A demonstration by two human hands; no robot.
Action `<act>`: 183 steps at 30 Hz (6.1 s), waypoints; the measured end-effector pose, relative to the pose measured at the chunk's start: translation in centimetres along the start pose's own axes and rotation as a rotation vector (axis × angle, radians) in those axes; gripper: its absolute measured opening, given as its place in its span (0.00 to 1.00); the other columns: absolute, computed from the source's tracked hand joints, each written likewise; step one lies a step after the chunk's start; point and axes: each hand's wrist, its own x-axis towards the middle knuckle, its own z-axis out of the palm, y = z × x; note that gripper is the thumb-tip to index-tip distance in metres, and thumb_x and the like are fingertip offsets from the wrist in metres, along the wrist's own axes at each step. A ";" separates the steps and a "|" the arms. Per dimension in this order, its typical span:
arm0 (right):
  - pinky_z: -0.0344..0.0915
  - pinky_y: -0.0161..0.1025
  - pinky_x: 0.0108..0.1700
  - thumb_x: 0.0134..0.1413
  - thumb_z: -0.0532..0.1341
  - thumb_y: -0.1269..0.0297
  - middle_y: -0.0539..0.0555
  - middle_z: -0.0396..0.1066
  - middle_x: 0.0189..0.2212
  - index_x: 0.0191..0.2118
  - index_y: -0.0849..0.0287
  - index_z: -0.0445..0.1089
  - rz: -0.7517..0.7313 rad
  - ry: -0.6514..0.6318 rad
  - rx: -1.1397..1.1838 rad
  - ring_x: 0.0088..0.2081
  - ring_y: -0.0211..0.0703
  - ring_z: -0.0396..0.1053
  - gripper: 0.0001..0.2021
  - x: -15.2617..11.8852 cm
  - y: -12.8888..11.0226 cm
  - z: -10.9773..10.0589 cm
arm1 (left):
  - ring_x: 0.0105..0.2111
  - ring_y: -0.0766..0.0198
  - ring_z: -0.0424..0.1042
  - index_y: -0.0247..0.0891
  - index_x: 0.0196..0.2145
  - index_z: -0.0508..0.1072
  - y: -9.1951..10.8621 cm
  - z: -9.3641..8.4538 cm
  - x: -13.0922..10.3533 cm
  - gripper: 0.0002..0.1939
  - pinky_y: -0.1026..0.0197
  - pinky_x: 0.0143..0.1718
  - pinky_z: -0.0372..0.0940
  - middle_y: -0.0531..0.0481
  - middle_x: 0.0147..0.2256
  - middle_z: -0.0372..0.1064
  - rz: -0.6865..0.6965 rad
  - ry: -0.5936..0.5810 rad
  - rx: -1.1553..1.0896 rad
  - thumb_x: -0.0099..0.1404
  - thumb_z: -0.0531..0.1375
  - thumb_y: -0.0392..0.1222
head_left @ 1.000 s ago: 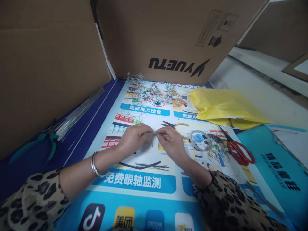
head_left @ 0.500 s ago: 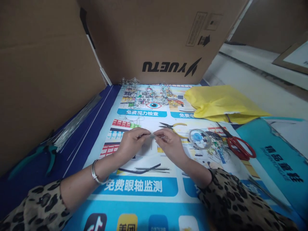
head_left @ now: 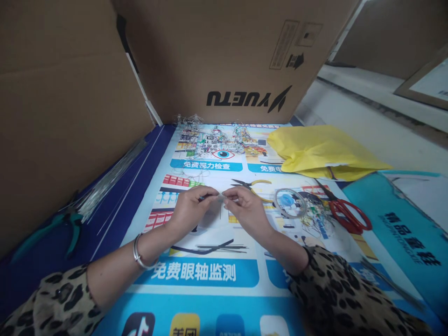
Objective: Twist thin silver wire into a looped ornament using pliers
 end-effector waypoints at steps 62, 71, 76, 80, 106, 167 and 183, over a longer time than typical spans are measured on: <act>0.68 0.36 0.32 0.37 0.67 0.62 0.48 0.68 0.27 0.30 0.58 0.70 0.269 0.040 0.429 0.28 0.36 0.66 0.10 0.6 -1.6 0.7 | 0.26 0.70 0.66 0.35 0.30 0.72 1.0 0.4 0.1 0.08 0.68 0.29 0.62 0.53 0.25 0.69 -0.450 -0.064 -0.701 0.53 0.63 0.40; 0.68 0.37 0.32 0.38 0.66 0.61 0.48 0.69 0.27 0.30 0.58 0.70 0.291 0.046 0.443 0.28 0.35 0.67 0.10 0.5 -1.7 0.8 | 0.26 0.70 0.67 0.35 0.30 0.72 1.0 0.5 0.0 0.07 0.67 0.29 0.62 0.53 0.26 0.69 -0.450 -0.078 -0.752 0.53 0.63 0.40; 0.68 0.37 0.32 0.38 0.66 0.61 0.48 0.69 0.27 0.30 0.59 0.70 0.298 0.044 0.430 0.27 0.36 0.67 0.11 0.5 -1.7 0.8 | 0.25 0.70 0.67 0.34 0.30 0.71 1.1 0.4 0.0 0.07 0.66 0.29 0.63 0.53 0.25 0.69 -0.457 -0.084 -0.772 0.53 0.63 0.39; 0.68 0.37 0.32 0.38 0.67 0.61 0.48 0.69 0.27 0.30 0.58 0.70 0.300 0.037 0.448 0.27 0.35 0.67 0.10 0.5 -1.7 0.8 | 0.25 0.70 0.68 0.34 0.30 0.71 1.0 0.5 0.0 0.07 0.66 0.29 0.63 0.53 0.25 0.69 -0.457 -0.087 -0.795 0.53 0.63 0.39; 0.69 0.36 0.32 0.38 0.67 0.59 0.48 0.69 0.27 0.31 0.58 0.69 0.295 0.038 0.445 0.28 0.35 0.66 0.12 0.3 -1.6 1.0 | 0.25 0.70 0.68 0.34 0.30 0.71 0.7 0.6 -0.1 0.08 0.65 0.29 0.63 0.52 0.25 0.69 -0.462 -0.090 -0.767 0.52 0.63 0.40; 0.65 0.34 0.28 0.40 0.62 0.62 0.47 0.66 0.23 0.32 0.60 0.69 0.356 -0.021 0.180 0.26 0.34 0.64 0.10 1.7 -0.5 -1.7 | 0.37 0.56 0.69 0.38 0.39 0.68 4.9 -1.6 -4.1 0.08 0.59 0.33 0.63 0.47 0.38 0.68 0.274 -0.764 0.621 0.60 0.57 0.40; 0.61 0.34 0.26 0.43 0.61 0.62 0.48 0.68 0.24 0.32 0.59 0.70 0.210 -0.082 0.044 0.26 0.36 0.65 0.09 1.5 0.7 -1.4 | 0.37 0.59 0.69 0.39 0.46 0.64 4.5 -2.4 -3.3 0.16 0.61 0.34 0.60 0.46 0.39 0.70 0.242 -0.838 0.581 0.61 0.48 0.29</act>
